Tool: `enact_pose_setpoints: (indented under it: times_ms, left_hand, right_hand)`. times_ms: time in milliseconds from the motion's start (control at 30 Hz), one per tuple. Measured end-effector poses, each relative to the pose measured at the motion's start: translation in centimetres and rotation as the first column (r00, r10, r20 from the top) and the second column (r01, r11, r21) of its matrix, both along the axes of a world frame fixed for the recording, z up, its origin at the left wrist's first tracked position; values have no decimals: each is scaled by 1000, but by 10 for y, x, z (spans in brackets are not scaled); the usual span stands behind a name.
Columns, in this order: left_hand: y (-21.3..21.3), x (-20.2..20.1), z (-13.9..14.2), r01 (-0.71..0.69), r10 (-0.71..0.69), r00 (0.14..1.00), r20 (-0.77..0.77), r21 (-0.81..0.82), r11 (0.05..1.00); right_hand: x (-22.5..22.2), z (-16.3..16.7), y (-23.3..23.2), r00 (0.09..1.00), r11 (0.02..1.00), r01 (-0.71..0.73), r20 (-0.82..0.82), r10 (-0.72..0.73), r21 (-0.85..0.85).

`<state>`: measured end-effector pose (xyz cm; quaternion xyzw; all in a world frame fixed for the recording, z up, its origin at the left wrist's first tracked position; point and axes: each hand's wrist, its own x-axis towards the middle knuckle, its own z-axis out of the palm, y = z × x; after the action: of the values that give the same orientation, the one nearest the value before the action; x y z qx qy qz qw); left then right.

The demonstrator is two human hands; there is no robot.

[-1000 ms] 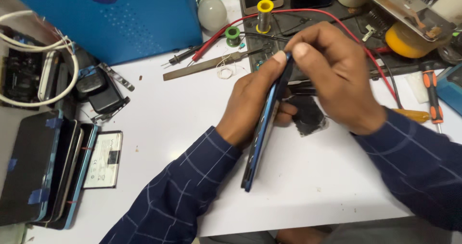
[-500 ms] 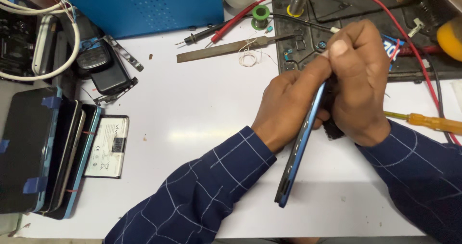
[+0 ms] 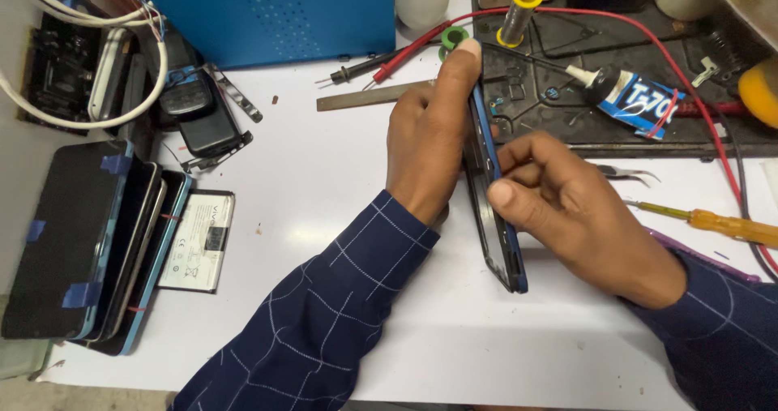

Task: The person works on a disassembled smartphone at a repair bench. They scrub the phone frame and back cover with a brush, pry at the frame edge, reposition the phone body, and use a screwdriver to work on screws near the camera area of the exposed midframe with the battery visible.

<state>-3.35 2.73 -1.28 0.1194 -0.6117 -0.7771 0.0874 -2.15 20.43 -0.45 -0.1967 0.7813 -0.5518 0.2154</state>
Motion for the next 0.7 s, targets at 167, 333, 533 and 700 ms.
enact_pose_setpoints:
  times_ms: [167, 333, 533, 700]
  left_hand:
    - [4, 1, 1, -139, 140, 989, 54, -22, 990]
    - [6, 0, 1, -150, 162, 974, 157, -87, 985]
    - [-3, 0, 4, -20, 12, 997, 78, 105, 994]
    - [-3, 1, 3, 73, -115, 990, 82, 400, 914]
  right_hand:
    - [4, 1, 2, 976, 986, 12, -216, 23, 163]
    - [14, 3, 3, 963, 989, 37, -269, 2, 141]
    - [6, 1, 0, 987, 999, 35, -159, -33, 10]
    - [-1, -1, 1, 996, 996, 58, -62, -62, -72]
